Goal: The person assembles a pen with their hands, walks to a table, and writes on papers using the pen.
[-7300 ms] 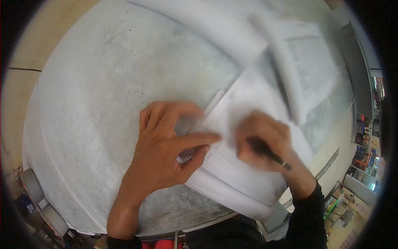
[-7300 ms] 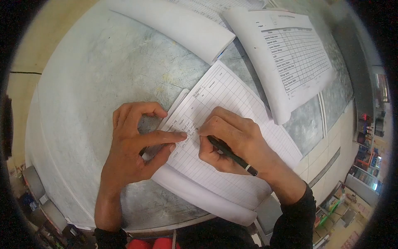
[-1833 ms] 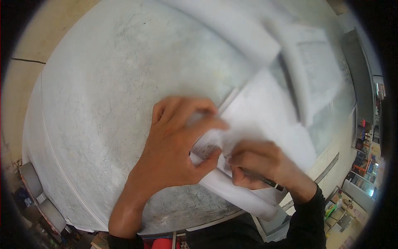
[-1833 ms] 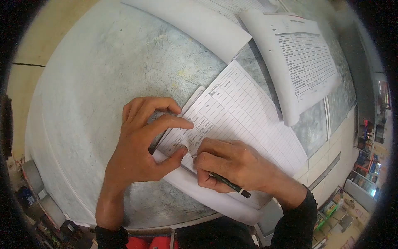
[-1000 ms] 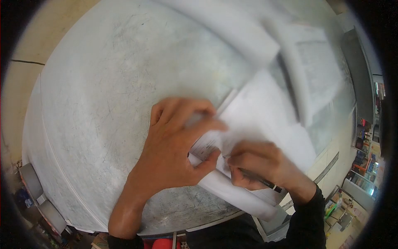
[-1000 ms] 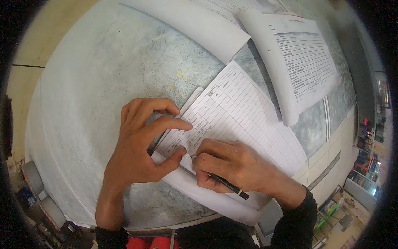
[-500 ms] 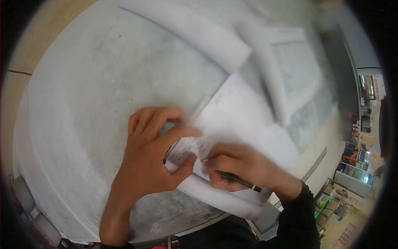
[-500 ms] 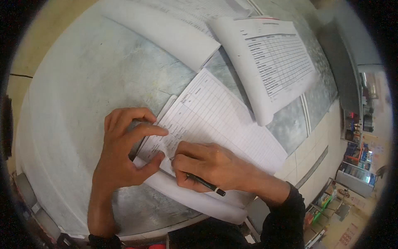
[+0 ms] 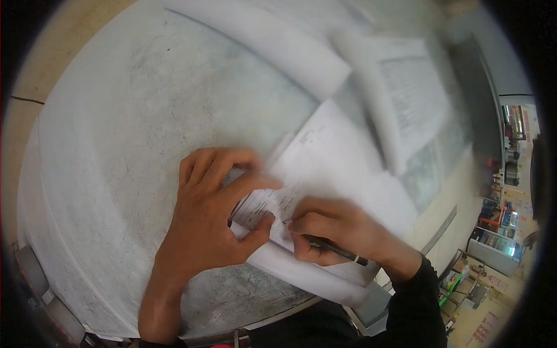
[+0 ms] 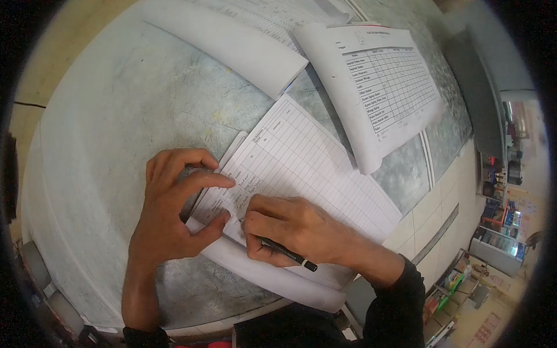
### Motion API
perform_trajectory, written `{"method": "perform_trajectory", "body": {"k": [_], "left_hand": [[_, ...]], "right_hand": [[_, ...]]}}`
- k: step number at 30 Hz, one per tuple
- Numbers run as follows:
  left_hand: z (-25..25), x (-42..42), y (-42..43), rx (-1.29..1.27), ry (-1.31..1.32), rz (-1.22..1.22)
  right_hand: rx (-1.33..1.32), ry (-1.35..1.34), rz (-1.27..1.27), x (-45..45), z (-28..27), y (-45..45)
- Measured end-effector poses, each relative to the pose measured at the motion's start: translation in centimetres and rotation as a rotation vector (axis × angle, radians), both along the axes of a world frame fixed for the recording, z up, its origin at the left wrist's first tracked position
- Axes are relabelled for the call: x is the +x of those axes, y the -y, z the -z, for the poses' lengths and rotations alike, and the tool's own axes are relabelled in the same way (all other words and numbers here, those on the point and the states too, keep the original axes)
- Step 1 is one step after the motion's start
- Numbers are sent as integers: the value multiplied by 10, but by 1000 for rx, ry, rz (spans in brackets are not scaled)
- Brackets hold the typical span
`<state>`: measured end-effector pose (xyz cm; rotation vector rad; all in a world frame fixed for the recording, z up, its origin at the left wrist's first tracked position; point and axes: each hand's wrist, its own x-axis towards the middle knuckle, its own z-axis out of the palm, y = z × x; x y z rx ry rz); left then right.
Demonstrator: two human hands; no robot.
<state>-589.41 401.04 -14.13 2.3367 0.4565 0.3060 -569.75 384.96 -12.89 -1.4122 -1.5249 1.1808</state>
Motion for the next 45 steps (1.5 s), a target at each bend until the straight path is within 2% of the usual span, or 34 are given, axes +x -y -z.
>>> {"method": "perform_trajectory", "body": {"k": [5,8,10,14,18,20,24,29,32,35,45], "left_hand": [[-1,1,-1,8,-3,-2],[-2,2,0,19,-19,-7],[-3,4,0,-4,-2,-10],[-1,7,1,-16,9,-8],[1,8,1,-8,10,3],[1,8,2,-9,9,0],[1,7,0,4,19,7],[3,7,1,2,22,11],[2,8,2,3,21,5],[1,8,3,5,27,4],[-3,7,2,-2,25,1]], "right_hand": [[-296,-212,115,-3,-11,-3],[-241,-199,105,-1,-7,-2],[180,100,10,3,3,0],[247,198,53,1,7,1],[304,192,119,4,11,4],[346,161,229,7,13,2],[323,154,246,6,11,-2],[173,97,192,12,6,0],[227,120,194,11,10,1],[136,108,206,12,3,3],[166,123,206,10,3,4]]}}
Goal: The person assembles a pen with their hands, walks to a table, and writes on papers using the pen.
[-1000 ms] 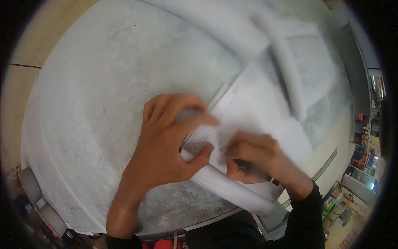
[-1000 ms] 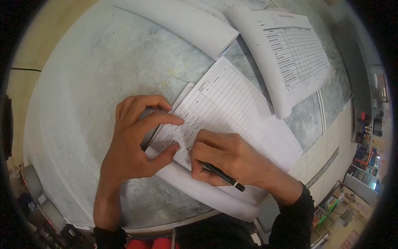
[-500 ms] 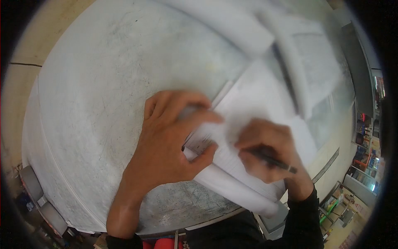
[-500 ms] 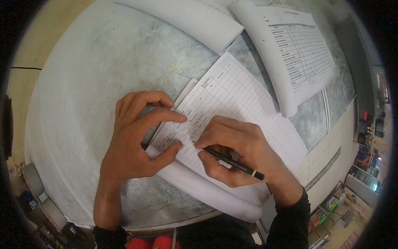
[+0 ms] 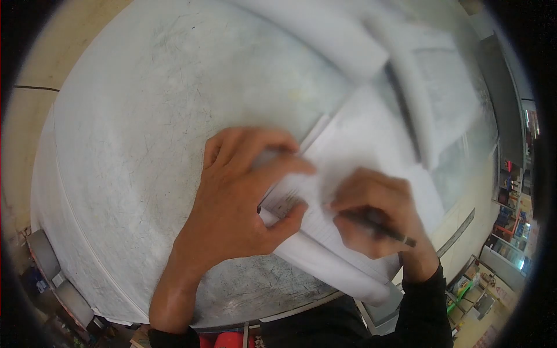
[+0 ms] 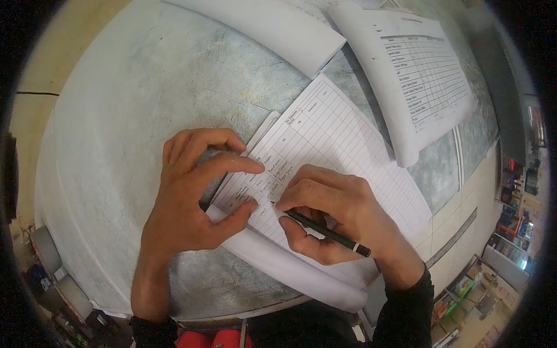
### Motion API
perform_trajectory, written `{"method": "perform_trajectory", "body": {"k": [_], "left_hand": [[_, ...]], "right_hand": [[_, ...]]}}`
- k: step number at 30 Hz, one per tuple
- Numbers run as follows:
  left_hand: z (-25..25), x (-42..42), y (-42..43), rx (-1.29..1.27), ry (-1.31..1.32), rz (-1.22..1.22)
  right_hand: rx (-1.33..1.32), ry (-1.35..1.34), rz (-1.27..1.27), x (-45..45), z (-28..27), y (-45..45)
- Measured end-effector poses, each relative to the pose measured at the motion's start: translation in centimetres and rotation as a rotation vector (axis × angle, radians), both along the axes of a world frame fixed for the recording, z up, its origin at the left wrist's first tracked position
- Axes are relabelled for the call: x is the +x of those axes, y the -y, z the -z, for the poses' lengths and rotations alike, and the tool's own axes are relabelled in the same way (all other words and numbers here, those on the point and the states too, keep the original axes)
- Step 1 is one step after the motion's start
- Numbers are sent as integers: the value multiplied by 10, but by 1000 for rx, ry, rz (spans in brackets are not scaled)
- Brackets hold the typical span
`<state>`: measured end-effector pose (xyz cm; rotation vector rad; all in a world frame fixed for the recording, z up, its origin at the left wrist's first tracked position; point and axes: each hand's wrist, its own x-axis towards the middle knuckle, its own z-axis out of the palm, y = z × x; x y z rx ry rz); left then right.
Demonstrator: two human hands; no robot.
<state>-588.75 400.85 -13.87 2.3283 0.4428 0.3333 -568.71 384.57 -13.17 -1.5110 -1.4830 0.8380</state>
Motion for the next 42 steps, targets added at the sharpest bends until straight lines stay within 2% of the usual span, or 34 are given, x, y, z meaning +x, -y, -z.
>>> {"method": "perform_trajectory", "body": {"k": [12,24,29,42], "left_hand": [[-3,-2,-3,17,-3,11],[-5,-1,1,23,-12,-30],[-5,0,2,28,-6,-41],[-5,-1,2,23,-7,-44]], "right_hand": [[61,47,-16,-1,0,-2],[-64,-34,-65,1,-10,-6],[103,59,-34,-4,1,-7],[66,89,-64,-8,-2,-6]]}}
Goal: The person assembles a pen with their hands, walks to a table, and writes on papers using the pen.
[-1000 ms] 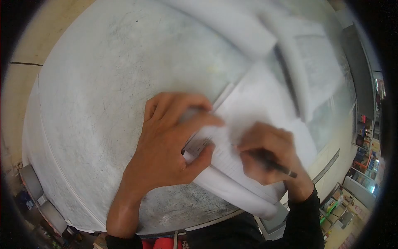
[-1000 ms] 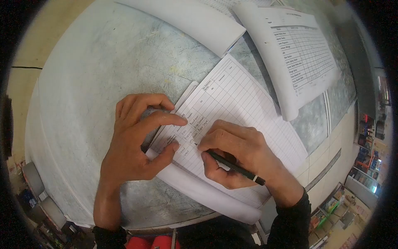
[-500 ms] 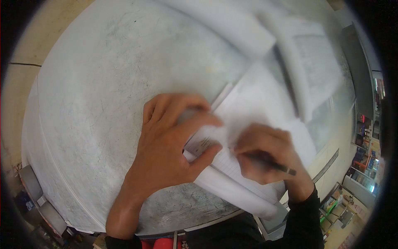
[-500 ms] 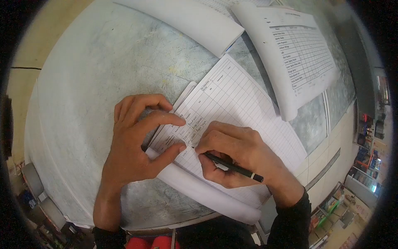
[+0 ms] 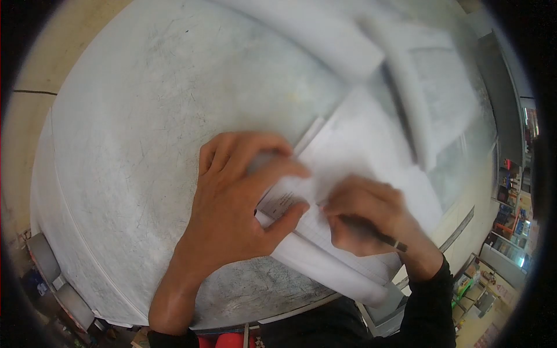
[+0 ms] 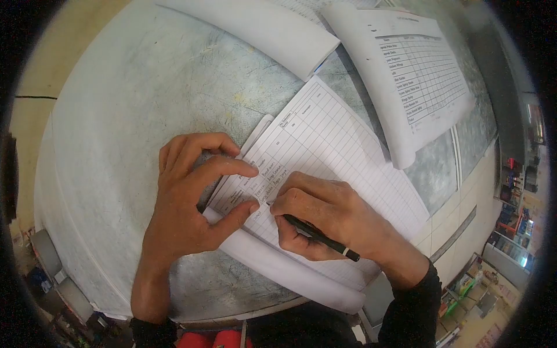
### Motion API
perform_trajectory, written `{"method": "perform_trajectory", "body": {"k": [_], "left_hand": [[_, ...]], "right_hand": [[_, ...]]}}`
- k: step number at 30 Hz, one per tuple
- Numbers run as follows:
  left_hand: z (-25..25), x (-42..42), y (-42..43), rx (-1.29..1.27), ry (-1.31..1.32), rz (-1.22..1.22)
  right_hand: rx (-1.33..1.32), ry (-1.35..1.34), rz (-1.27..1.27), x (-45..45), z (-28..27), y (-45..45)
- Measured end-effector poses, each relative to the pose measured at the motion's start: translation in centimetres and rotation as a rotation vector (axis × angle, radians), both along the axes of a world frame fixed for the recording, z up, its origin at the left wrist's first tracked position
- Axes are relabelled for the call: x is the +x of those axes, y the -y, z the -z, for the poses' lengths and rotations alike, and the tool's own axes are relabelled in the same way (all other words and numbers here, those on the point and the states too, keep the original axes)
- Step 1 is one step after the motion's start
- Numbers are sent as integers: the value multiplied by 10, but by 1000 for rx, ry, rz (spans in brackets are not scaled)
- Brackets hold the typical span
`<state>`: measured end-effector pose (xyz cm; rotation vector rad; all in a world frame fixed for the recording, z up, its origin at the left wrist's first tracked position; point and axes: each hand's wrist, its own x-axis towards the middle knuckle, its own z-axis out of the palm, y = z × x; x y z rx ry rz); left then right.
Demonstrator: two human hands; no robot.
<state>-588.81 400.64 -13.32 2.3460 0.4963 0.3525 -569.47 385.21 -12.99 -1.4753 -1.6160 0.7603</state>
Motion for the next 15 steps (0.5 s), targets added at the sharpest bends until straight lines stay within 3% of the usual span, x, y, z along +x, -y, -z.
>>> {"method": "perform_trajectory", "body": {"k": [15], "left_hand": [[-1,-2,0,-4,-13,-9]], "right_hand": [[19,39,-19,0,-2,-1]]}}
